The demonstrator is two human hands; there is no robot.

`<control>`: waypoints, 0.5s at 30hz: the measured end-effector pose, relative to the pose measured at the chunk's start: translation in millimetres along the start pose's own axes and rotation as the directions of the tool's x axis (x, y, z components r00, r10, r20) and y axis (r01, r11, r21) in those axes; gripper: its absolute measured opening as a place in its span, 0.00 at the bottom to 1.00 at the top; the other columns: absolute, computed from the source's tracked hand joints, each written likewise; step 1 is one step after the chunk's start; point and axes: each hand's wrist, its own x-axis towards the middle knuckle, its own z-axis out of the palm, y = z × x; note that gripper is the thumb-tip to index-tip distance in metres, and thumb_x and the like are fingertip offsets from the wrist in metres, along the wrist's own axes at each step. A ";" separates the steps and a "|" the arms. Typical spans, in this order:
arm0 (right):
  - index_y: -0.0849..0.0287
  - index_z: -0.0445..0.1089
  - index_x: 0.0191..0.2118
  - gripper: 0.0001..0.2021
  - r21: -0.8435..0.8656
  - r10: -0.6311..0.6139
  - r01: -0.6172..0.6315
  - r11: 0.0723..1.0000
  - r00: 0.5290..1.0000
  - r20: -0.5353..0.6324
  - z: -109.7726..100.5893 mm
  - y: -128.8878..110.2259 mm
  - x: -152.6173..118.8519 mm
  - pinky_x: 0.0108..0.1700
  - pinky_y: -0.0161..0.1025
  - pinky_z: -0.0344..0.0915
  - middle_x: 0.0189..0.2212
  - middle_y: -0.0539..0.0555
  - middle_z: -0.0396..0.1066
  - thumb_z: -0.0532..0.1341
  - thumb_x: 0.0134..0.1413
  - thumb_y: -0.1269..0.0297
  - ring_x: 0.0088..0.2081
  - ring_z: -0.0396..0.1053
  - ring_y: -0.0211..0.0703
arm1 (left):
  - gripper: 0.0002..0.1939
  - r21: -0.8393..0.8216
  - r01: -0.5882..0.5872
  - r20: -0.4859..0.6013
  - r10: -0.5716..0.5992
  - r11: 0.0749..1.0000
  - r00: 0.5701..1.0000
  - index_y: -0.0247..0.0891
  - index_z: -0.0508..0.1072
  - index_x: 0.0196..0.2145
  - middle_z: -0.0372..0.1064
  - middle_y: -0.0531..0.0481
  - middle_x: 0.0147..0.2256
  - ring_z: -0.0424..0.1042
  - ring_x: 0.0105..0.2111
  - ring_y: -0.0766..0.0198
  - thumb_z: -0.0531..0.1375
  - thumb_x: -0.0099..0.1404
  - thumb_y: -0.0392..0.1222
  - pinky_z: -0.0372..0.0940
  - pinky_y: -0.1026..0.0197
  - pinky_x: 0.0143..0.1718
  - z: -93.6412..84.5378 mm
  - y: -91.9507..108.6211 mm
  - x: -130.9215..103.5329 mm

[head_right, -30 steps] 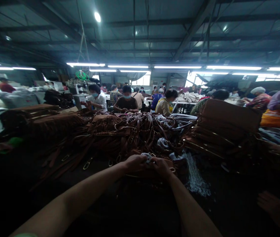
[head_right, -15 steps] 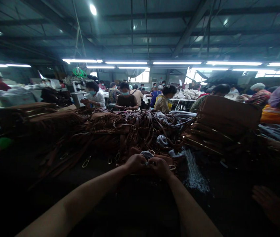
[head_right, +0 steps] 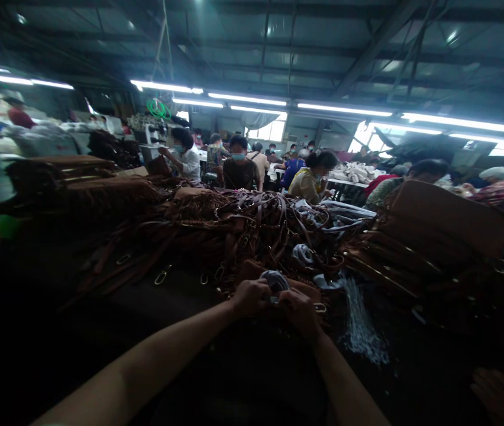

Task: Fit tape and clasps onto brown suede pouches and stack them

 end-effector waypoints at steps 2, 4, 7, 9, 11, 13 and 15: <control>0.57 0.70 0.31 0.13 0.017 0.015 -0.015 1.000 1.000 0.004 1.6 0.7 0.2 0.41 0.39 0.64 0.35 0.54 0.72 0.58 0.55 0.53 0.38 0.69 0.44 | 0.14 0.005 -0.006 0.002 0.006 1.000 1.000 0.42 0.77 0.35 0.72 0.51 0.38 0.71 0.33 0.63 0.60 0.58 0.53 0.60 0.66 0.31 -0.9 0.0 -1.1; 0.57 0.70 0.32 0.13 0.046 0.048 -0.048 0.998 0.999 0.011 3.3 0.9 1.5 0.38 0.38 0.64 0.35 0.53 0.72 0.58 0.54 0.52 0.37 0.69 0.43 | 0.14 0.005 -0.005 0.000 0.005 1.000 1.000 0.42 0.77 0.35 0.72 0.51 0.38 0.71 0.33 0.63 0.60 0.58 0.52 0.60 0.66 0.30 -1.4 -0.5 -1.9; 0.57 0.71 0.36 0.14 0.104 0.116 -0.117 0.988 0.993 0.020 4.7 -0.6 4.5 0.37 0.37 0.65 0.35 0.52 0.73 0.59 0.53 0.52 0.36 0.69 0.43 | 0.12 -0.011 -0.009 -0.005 0.009 1.000 1.000 0.42 0.77 0.34 0.73 0.52 0.37 0.71 0.32 0.63 0.59 0.59 0.51 0.59 0.66 0.30 -1.1 -1.9 -2.0; 0.57 0.72 0.38 0.14 0.142 0.125 -0.131 0.981 0.991 0.050 4.6 -2.8 7.0 0.39 0.38 0.66 0.36 0.53 0.73 0.60 0.52 0.52 0.38 0.70 0.44 | 0.12 -0.036 -0.011 0.001 0.011 0.999 1.000 0.42 0.77 0.34 0.73 0.52 0.36 0.71 0.32 0.63 0.59 0.58 0.51 0.60 0.66 0.31 -0.5 -2.6 -1.6; 0.57 0.73 0.37 0.13 0.157 0.111 -0.124 0.980 0.990 0.091 3.8 -5.2 9.9 0.41 0.39 0.65 0.37 0.53 0.73 0.60 0.52 0.54 0.39 0.70 0.45 | 0.13 -0.070 0.002 0.005 -0.002 0.998 1.000 0.43 0.77 0.34 0.73 0.51 0.36 0.71 0.34 0.63 0.60 0.58 0.51 0.60 0.66 0.32 -0.1 -2.9 -1.1; 0.57 0.74 0.33 0.12 0.156 0.119 -0.137 0.978 0.986 0.116 2.8 -7.4 13.3 0.41 0.39 0.65 0.34 0.53 0.74 0.59 0.52 0.55 0.38 0.70 0.44 | 0.13 -0.092 0.021 0.007 -0.021 0.996 1.000 0.43 0.77 0.34 0.73 0.51 0.37 0.71 0.34 0.63 0.59 0.58 0.52 0.60 0.66 0.33 0.4 -2.7 -0.6; 0.57 0.74 0.32 0.11 0.142 0.169 -0.186 0.972 0.978 0.125 2.2 -9.5 17.1 0.40 0.39 0.65 0.33 0.53 0.74 0.59 0.51 0.56 0.37 0.70 0.44 | 0.13 -0.089 0.036 0.011 -0.035 0.995 0.999 0.42 0.77 0.34 0.72 0.50 0.37 0.71 0.34 0.62 0.59 0.58 0.52 0.61 0.65 0.33 1.3 -2.6 -0.4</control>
